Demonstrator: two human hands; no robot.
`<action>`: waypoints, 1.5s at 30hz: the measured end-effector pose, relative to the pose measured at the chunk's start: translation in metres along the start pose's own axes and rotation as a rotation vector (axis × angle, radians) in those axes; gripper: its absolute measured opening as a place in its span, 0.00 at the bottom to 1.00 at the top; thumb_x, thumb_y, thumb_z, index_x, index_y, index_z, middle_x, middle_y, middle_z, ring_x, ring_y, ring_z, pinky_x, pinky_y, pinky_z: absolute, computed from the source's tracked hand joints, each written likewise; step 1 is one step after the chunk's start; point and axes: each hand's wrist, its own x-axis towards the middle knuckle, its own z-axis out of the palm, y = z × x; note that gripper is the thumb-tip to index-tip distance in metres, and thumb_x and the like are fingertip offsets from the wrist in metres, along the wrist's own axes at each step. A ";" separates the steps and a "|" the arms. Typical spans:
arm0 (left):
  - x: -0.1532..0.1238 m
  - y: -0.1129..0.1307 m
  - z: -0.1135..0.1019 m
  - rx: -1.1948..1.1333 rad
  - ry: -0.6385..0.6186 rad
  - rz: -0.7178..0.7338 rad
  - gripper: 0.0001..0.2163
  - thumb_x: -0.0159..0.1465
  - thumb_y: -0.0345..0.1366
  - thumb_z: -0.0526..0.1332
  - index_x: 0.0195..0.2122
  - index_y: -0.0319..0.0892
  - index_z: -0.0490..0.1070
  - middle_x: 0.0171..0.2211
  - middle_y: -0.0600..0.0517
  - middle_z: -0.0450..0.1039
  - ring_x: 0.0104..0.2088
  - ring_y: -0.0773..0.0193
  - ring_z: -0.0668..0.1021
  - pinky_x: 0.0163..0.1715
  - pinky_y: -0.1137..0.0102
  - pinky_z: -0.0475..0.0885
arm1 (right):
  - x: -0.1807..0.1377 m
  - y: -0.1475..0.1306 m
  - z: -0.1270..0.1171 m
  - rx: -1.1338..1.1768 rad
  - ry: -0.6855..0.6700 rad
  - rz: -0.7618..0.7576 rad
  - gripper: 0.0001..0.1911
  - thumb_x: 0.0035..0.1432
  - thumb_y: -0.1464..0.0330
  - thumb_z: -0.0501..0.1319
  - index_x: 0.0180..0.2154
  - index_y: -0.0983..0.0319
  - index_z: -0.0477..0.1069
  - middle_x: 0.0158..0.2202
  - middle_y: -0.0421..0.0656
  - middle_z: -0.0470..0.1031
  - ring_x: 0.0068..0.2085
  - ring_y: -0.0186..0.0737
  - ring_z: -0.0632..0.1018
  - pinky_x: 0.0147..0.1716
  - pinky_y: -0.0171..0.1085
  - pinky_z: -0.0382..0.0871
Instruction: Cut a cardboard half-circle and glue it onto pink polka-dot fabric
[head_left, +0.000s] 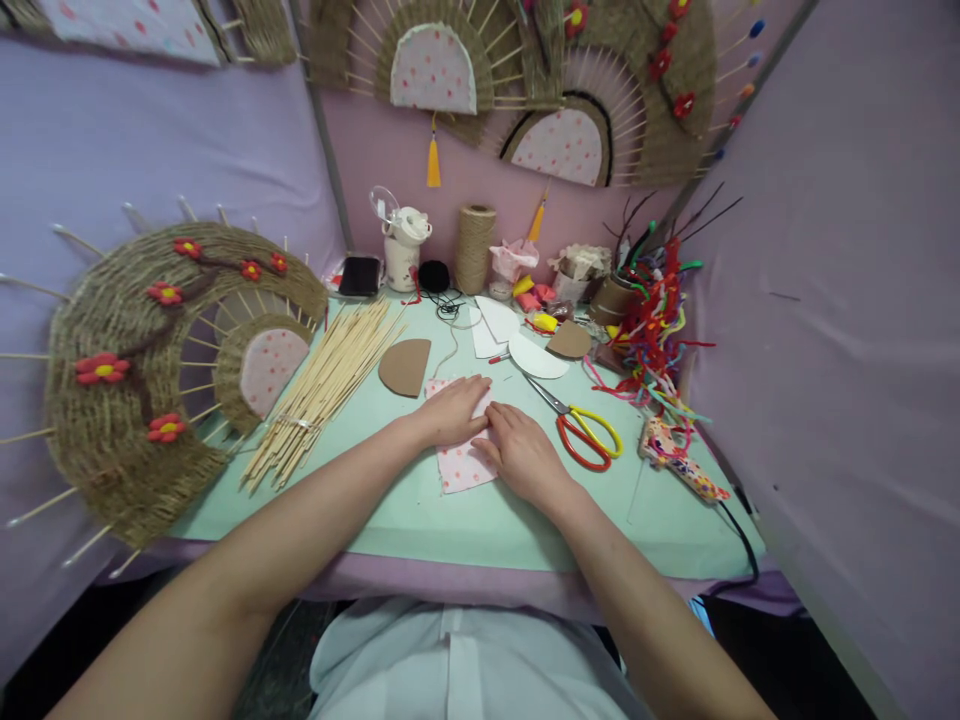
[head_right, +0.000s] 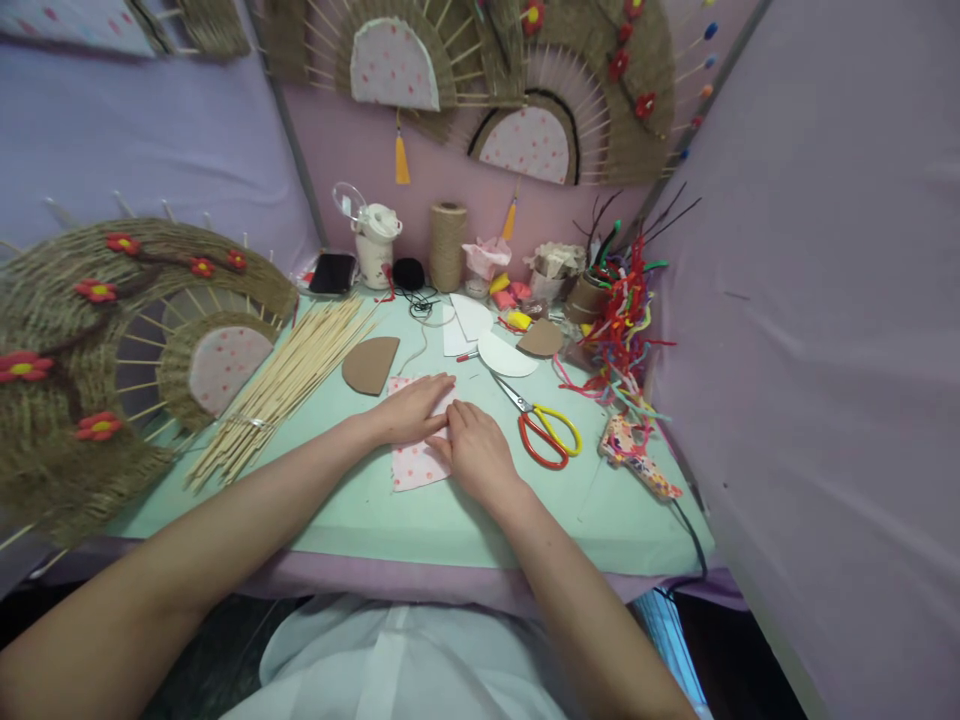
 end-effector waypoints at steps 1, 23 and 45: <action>0.000 0.000 0.000 0.003 -0.007 0.009 0.28 0.64 0.42 0.54 0.63 0.32 0.55 0.64 0.36 0.59 0.65 0.52 0.62 0.64 0.60 0.56 | -0.002 -0.001 0.001 -0.010 -0.008 0.009 0.24 0.65 0.61 0.57 0.56 0.71 0.65 0.58 0.58 0.68 0.59 0.52 0.68 0.58 0.47 0.60; -0.003 0.004 -0.002 0.108 -0.087 0.045 0.31 0.64 0.47 0.53 0.64 0.35 0.54 0.67 0.38 0.52 0.68 0.52 0.54 0.66 0.57 0.49 | -0.086 -0.002 -0.030 -0.143 -0.137 -0.083 0.16 0.58 0.65 0.65 0.47 0.64 0.71 0.46 0.49 0.77 0.47 0.50 0.74 0.43 0.45 0.70; -0.005 0.004 -0.001 0.122 -0.101 0.057 0.30 0.65 0.49 0.51 0.65 0.35 0.53 0.69 0.37 0.48 0.69 0.50 0.51 0.66 0.55 0.48 | -0.093 0.085 -0.064 0.463 -0.194 0.666 0.14 0.55 0.57 0.61 0.34 0.61 0.65 0.27 0.39 0.69 0.26 0.35 0.66 0.25 0.33 0.56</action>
